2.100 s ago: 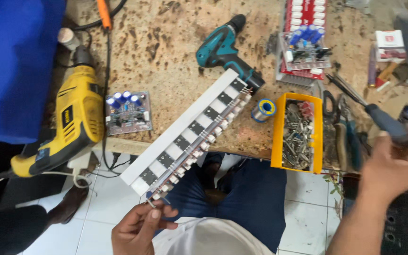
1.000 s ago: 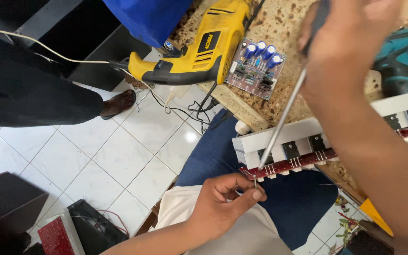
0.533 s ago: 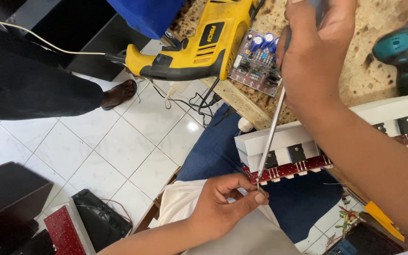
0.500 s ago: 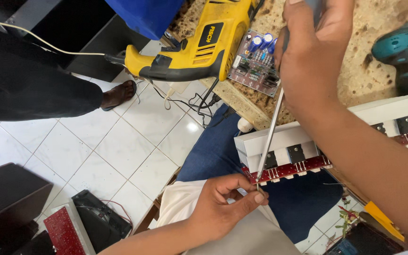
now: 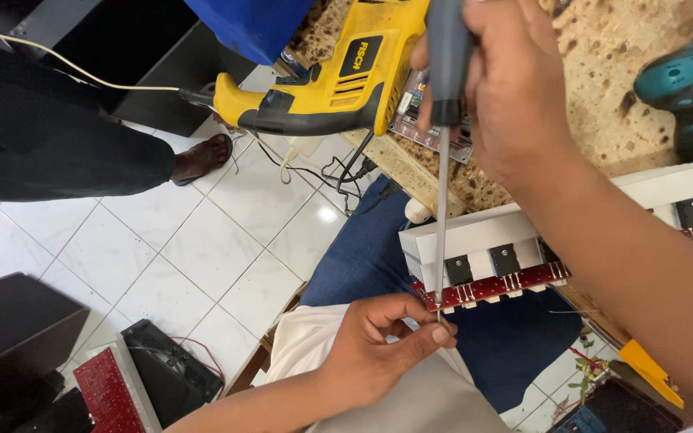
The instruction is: The person assembles an electronic device by inserting screws into a red circuit board and tightening them with a screwdriver. They attach a metal heatsink to the board and then connect a smaller circuit board with capacitors to the assembly.
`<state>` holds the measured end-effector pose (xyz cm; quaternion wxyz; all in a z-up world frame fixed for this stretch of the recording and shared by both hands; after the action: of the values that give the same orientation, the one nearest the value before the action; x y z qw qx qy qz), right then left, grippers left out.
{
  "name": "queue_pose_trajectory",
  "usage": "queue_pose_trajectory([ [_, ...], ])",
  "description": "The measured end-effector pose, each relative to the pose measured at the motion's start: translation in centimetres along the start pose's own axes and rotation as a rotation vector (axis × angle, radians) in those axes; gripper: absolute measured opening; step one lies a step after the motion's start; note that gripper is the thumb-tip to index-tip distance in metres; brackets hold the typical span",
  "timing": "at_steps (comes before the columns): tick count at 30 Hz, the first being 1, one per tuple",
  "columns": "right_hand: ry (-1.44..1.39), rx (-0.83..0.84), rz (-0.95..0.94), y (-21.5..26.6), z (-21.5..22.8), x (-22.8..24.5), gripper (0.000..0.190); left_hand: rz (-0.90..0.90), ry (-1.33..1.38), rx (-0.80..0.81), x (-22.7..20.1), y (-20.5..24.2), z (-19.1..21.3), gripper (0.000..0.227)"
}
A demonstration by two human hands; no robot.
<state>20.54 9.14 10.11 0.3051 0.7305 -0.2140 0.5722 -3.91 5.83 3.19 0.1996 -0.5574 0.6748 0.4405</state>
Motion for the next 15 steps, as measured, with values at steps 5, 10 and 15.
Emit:
queue_pose_trajectory([
  [5, 0.245, 0.423, 0.389, -1.7, -0.3, -0.6, 0.03, -0.026, 0.015, -0.001, 0.1, 0.0, 0.0, 0.015],
  [10, 0.197, 0.42, 0.13, -2.6, 0.6, -0.6, 0.041, -0.053, 0.111, -0.028, 1.0, 0.0, -0.2, 0.013],
  [15, 0.121, 0.444, 0.095, -3.3, 0.7, -0.8, 0.034, 0.05, -0.026, -0.124, 0.9, 0.0, -0.3, 0.014],
])
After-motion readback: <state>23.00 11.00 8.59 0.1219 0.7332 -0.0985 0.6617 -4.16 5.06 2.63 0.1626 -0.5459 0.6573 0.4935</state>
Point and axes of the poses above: each hand's wrist, its own y-axis away from the middle knuckle, its own z-axis out of the back of the hand, x = y × z, the point moved 3 cm from there along -y, towards the middle knuckle, and after that the axes turned 12 degrees about x, right-handed, at the moved point
